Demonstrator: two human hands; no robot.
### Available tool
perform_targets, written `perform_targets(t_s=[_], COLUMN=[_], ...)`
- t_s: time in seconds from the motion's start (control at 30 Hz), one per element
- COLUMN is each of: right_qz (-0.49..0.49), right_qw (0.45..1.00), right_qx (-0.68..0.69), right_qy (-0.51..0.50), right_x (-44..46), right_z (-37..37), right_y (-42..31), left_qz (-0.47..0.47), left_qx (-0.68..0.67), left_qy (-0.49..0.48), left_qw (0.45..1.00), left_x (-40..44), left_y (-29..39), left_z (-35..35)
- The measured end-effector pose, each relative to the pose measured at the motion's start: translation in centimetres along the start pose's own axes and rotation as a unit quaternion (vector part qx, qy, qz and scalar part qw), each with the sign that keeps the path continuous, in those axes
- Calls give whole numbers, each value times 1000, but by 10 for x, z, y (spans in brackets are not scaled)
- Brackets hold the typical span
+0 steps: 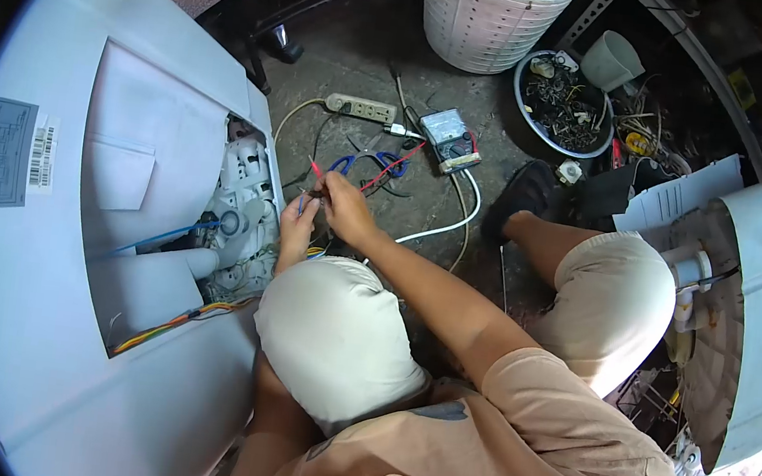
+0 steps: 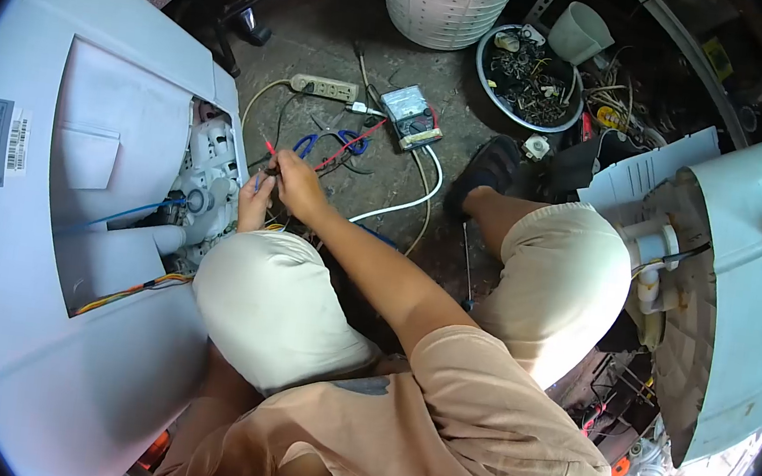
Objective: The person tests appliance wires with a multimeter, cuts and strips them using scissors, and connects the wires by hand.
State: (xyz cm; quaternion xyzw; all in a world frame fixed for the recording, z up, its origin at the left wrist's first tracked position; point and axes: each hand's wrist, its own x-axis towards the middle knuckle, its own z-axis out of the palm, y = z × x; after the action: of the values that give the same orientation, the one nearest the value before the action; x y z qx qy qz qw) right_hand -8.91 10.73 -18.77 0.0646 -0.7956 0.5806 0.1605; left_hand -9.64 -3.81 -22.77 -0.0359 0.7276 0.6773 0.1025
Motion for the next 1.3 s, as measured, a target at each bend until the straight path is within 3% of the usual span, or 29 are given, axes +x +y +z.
perform_targets(t_s=[0.1, 0.2, 0.27, 0.3, 0.57, 0.67, 0.73, 0.77, 0.87, 0.93, 1.0, 1.1, 1.23, 1.3], right_qz=[-14, 91, 21, -34, -60, -32, -5, 58, 46, 223, 337, 427, 416, 341], right_qw=[1000, 994, 998, 996, 996, 993, 997, 992, 985, 905, 848, 827, 825, 841], right_qx=[-7, 36, -40, -78, -60, -100, -43, 22, -149, -329, -400, -364, -382, -420], right_qy=[-17, 43, 36, -29, -40, -49, -58, -114, 69, 152, 89, -33, -24, -5], right_x=[2, 3, 1, 0, 13, 10, 6, 9, 29, 42, 50, 50, 51, 43], right_z=[-2, -6, -21, -31, -36, -25, -14, -19, -50, -86, -129, -156, -164, -180], right_y=[0, 0, 6, 8, 11, 26, 34, 34, 62, 114, 126, 152, 136, 120], left_qz=[-32, -60, -46, -47, 8, -17, 2, -7, -19, -2, -16, -4, 15, 34], left_qx=[-94, -128, -135, -117, -72, -74, -78, -82, -90, -98, -143, -165, -193, -211], left_qy=[15, 84, 112, 112, 36, 40, 70, 80, 116, 148, 155, 156, 198, 287], left_qw=[995, 986, 983, 986, 997, 996, 994, 993, 989, 984, 977, 974, 961, 934], left_x=[-2, -4, -1, 1, 20, 17, 23, 21, 17, 18, 17, 18, 15, 9], left_y=[5, 22, 40, 38, 12, 22, 6, 8, 20, 22, 21, 20, 36, 48], left_z=[5, 10, 18, 12, 13, 17, 17, 19, 19, 17, 13, 7, 3, 2])
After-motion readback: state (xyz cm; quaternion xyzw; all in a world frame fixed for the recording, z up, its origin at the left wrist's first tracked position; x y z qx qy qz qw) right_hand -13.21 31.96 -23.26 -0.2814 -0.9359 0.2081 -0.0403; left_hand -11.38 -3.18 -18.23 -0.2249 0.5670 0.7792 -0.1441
